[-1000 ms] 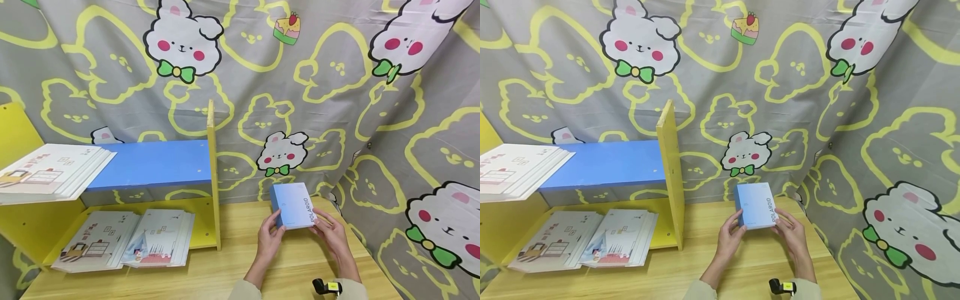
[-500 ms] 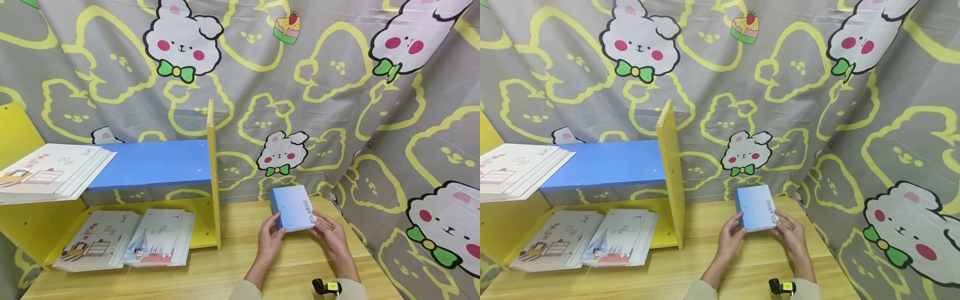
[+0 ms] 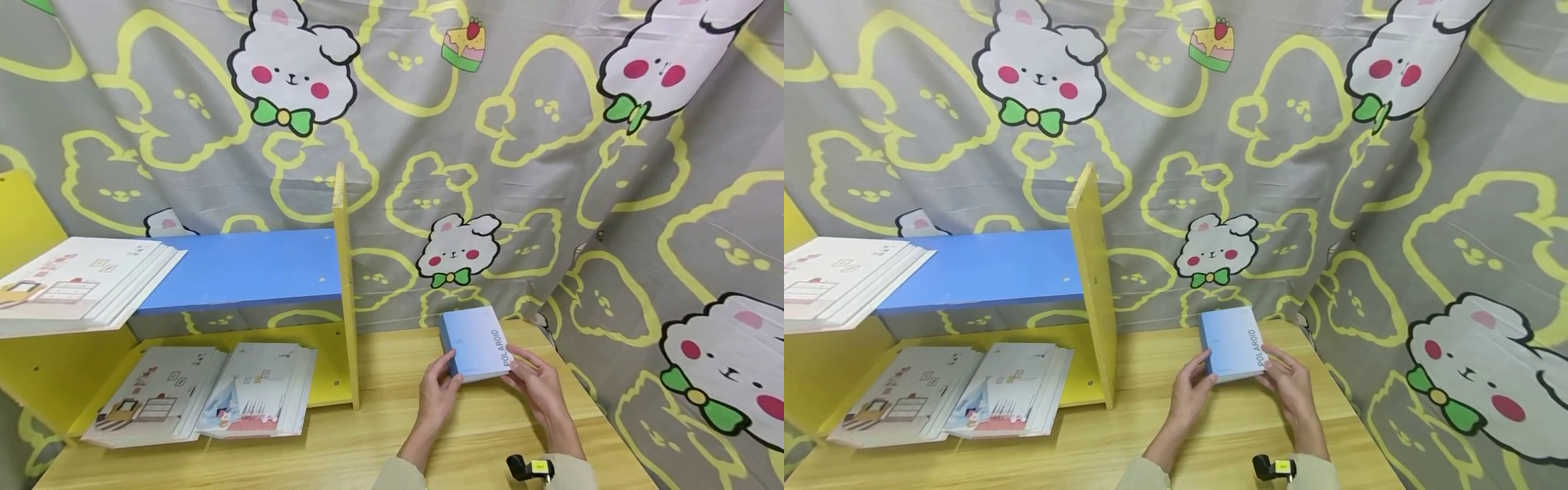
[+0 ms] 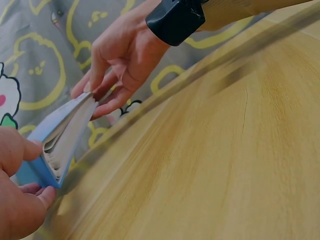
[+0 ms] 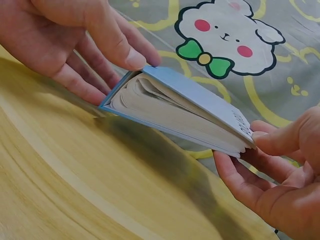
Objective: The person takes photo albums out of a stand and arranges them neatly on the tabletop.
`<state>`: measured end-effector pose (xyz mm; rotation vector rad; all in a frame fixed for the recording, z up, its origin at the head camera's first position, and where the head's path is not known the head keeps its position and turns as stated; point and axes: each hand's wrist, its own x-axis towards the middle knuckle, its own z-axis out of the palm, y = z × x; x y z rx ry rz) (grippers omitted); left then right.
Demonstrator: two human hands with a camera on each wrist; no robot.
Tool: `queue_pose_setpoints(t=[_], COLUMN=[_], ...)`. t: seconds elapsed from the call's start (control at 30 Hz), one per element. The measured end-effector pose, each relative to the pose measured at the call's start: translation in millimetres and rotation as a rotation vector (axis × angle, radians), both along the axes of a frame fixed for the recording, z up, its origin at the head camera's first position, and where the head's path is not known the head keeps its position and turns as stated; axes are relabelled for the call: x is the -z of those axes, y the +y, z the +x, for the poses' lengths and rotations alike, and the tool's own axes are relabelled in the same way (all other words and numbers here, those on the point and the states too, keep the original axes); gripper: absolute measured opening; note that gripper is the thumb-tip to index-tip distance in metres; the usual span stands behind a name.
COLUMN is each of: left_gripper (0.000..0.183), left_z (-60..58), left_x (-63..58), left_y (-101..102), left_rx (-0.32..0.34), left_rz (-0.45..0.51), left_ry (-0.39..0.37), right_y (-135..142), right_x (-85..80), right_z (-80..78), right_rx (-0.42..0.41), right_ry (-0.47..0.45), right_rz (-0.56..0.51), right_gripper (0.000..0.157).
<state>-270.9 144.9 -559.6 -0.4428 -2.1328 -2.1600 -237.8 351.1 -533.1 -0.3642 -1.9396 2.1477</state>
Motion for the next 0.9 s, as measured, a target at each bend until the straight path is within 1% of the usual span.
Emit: queue_pose_setpoints(t=[0.2, 0.47, 0.5, 0.6, 0.8, 0.9], left_gripper=[0.045, 0.045, 0.045, 0.043, 0.038, 0.035], left_z=[-1.0, -1.1, -1.5, -2.2, -4.5, -4.3], left_x=[1.1, 2.5, 2.8, 3.6, 5.1, 5.4], left_y=[0.1, -0.3, -0.6, -1.0, -0.8, -0.6], left_rx=[0.006, 0.003, 0.005, -0.003, -0.045, -0.053], left_rz=[0.01, 0.035, 0.035, 0.018, -0.058, -0.068], left_ry=[-0.014, -0.061, -0.057, -0.05, -0.034, -0.024], right_y=[-2.1, -4.2, -4.7, -5.2, -5.6, -5.6], right_x=[1.8, 5.7, 5.6, 6.4, 8.0, 8.7], right_z=[-1.4, -2.7, -3.0, -3.7, -5.6, -6.4], right_rx=[0.005, 0.007, 0.01, 0.017, 0.037, 0.038], right_ry=[0.013, -0.016, -0.019, -0.027, -0.045, -0.05], right_rz=[0.006, -0.01, -0.015, -0.017, -0.021, -0.009], right_gripper=[0.044, 0.045, 0.045, 0.045, 0.045, 0.045])
